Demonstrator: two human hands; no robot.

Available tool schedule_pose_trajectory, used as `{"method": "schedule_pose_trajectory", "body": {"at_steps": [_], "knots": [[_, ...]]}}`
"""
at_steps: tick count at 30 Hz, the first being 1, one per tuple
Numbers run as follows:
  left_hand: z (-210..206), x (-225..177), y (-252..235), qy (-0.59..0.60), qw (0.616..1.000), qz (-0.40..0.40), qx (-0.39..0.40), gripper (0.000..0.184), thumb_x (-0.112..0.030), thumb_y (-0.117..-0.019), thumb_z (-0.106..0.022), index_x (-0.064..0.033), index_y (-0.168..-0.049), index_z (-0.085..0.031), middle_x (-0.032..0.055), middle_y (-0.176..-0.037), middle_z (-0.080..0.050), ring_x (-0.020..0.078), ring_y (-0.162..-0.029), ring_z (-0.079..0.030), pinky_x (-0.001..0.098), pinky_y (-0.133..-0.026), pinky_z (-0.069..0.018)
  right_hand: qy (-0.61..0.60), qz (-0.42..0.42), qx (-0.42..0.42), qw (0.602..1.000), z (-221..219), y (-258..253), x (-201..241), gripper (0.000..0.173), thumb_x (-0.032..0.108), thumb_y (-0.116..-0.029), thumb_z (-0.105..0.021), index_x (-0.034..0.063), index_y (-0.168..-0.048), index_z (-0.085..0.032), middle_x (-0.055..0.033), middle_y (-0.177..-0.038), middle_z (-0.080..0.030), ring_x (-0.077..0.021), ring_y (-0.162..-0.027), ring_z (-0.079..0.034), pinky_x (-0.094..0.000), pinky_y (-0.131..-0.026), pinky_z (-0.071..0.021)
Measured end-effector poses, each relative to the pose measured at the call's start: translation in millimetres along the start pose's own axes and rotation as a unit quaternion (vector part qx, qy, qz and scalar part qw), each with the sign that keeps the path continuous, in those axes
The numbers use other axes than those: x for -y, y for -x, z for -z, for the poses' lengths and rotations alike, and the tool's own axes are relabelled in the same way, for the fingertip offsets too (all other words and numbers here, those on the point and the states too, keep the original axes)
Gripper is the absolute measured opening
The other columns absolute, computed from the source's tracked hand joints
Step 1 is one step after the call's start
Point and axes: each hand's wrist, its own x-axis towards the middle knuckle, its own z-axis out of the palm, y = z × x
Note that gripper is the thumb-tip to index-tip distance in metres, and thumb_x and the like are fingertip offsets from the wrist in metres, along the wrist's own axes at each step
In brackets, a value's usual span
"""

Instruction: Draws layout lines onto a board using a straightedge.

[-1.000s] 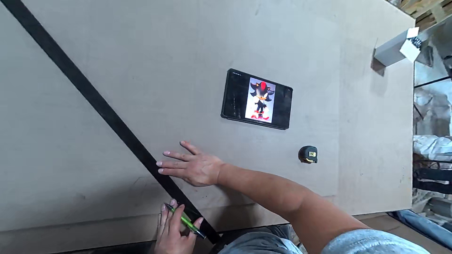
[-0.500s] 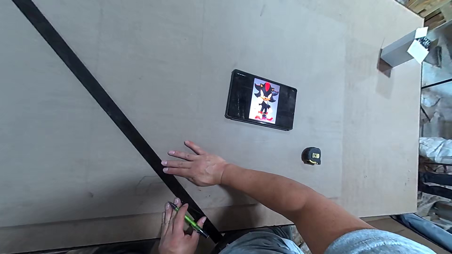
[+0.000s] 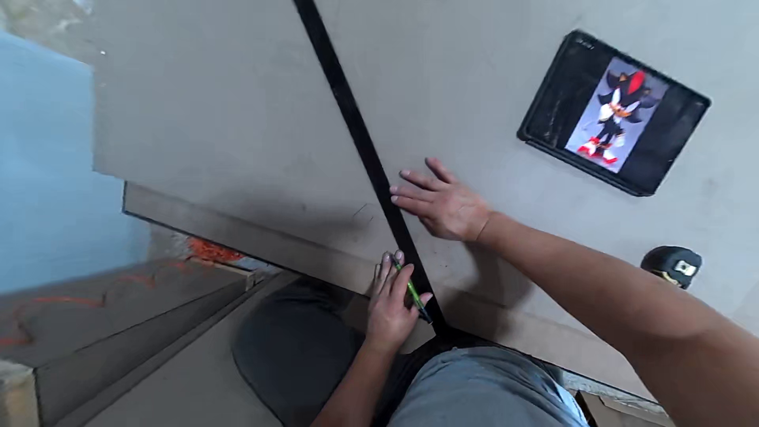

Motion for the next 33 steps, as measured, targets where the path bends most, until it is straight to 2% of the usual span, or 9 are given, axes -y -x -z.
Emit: {"method": "schedule_pose_trajectory", "body": {"at_steps": [6, 10, 15, 18, 21, 23, 28, 31, 33], "knots": [[-0.1, -0.9, -0.9, 0.011, 1.000, -0.016, -0.012, 0.063, -0.043, -0.0899, -0.079, -0.0110, -0.141, -0.060, 0.0095, -0.159, -0.048, 0.0288, -0.153, -0.035, 0.0514, -0.126, -0.0319, 0.014, 0.017, 0.034, 0.999, 1.9, -4.7, -2.5, 0.050, 0.018, -0.1053, -0.039, 0.0234, -0.154, -0.051, 0.0060, -0.163, -0.044, -0.0263, -0.157, -0.027, -0.0638, -0.127, -0.0110], [-2.5, -0.8, -1.3, 0.004, 1.000, -0.017, -0.011, 0.067, -0.046, -0.0885, -0.080, -0.0123, -0.142, -0.059, 0.0086, -0.161, -0.045, 0.0281, -0.154, -0.032, 0.0507, -0.127, -0.0296, 0.016, 0.013, 0.035, 0.999, 2.4, -5.3, -1.5, 0.051, 0.019, -0.1047, -0.037, 0.0234, -0.154, -0.051, 0.0056, -0.162, -0.044, -0.0265, -0.157, -0.027, -0.0616, -0.128, -0.0110], [-2.3, -2.4, -2.6, -0.002, 1.000, -0.015, -0.005, 0.065, -0.046, -0.0898, -0.078, -0.0122, -0.142, -0.059, 0.0081, -0.162, -0.044, 0.0279, -0.155, -0.031, 0.0520, -0.127, -0.0285, 0.020, 0.007, 0.046, 0.999, 4.1, -5.8, -1.0, 0.050, 0.034, -0.1074, -0.034, 0.0239, -0.153, -0.051, 0.0049, -0.163, -0.043, -0.0256, -0.157, -0.026, -0.0598, -0.128, -0.0099], [-2.8, -2.2, -2.6, -0.012, 1.000, -0.016, 0.003, 0.065, -0.048, -0.0909, -0.076, -0.0130, -0.143, -0.059, 0.0087, -0.162, -0.043, 0.0290, -0.155, -0.030, 0.0526, -0.127, -0.0271, 0.021, 0.010, 0.032, 0.999, 3.0, -4.7, -1.2, 0.051, 0.037, -0.1066, -0.036, 0.0218, -0.151, -0.054, 0.0033, -0.161, -0.046, -0.0253, -0.156, -0.029, -0.0584, -0.128, -0.0113], [-3.2, -3.0, -2.7, -0.025, 0.999, -0.012, 0.019, 0.065, -0.051, -0.0927, -0.073, -0.0154, -0.145, -0.058, 0.0072, -0.164, -0.041, 0.0295, -0.156, -0.026, 0.0535, -0.128, -0.0238, 0.020, 0.014, 0.006, 1.000, 1.6, -3.7, -1.0, 0.049, 0.029, -0.1037, -0.038, 0.0192, -0.147, -0.059, 0.0011, -0.157, -0.052, -0.0261, -0.153, -0.036, -0.0575, -0.128, -0.0157], [-3.7, -3.9, -2.5, -0.027, 0.999, -0.013, 0.016, 0.064, -0.050, -0.0932, -0.072, -0.0149, -0.144, -0.058, 0.0079, -0.163, -0.042, 0.0302, -0.156, -0.027, 0.0538, -0.128, -0.0240, 0.019, 0.012, 0.010, 1.000, 2.8, -3.6, -0.4, 0.050, 0.030, -0.1030, -0.039, 0.0186, -0.147, -0.059, 0.0002, -0.157, -0.052, -0.0264, -0.152, -0.037, -0.0576, -0.128, -0.0169], [-1.4, -5.0, -3.7, -0.008, 1.000, -0.014, 0.010, 0.063, -0.047, -0.0919, -0.075, -0.0129, -0.142, -0.060, 0.0093, -0.162, -0.043, 0.0317, -0.156, -0.028, 0.0541, -0.128, -0.0233, 0.023, 0.013, 0.022, 0.999, 1.6, -3.6, -1.6, 0.061, 0.055, -0.1033, -0.041, 0.0174, -0.149, -0.056, -0.0021, -0.160, -0.048, -0.0283, -0.153, -0.035, -0.0574, -0.128, -0.0158], [-1.9, -4.4, -4.2, 0.000, 1.000, -0.012, 0.006, 0.063, -0.048, -0.0915, -0.075, -0.0142, -0.143, -0.059, 0.0094, -0.162, -0.043, 0.0307, -0.155, -0.029, 0.0541, -0.128, -0.0217, 0.028, 0.015, 0.025, 0.999, 2.9, -4.4, -1.3, 0.071, 0.066, -0.0999, -0.042, 0.0171, -0.149, -0.055, -0.0032, -0.160, -0.048, -0.0288, -0.152, -0.037, -0.0575, -0.127, -0.0170], [-0.9, -4.7, -4.8, 0.009, 1.000, -0.011, 0.006, 0.063, -0.047, -0.0915, -0.076, -0.0145, -0.143, -0.059, 0.0096, -0.162, -0.043, 0.0317, -0.155, -0.029, 0.0551, -0.128, -0.0218, 0.033, 0.016, 0.042, 0.998, 4.7, -5.4, -0.6, 0.077, 0.073, -0.0966, -0.043, 0.0209, -0.153, -0.052, -0.0038, -0.162, -0.045, -0.0282, -0.153, -0.035, -0.0596, -0.127, -0.0152]]}}
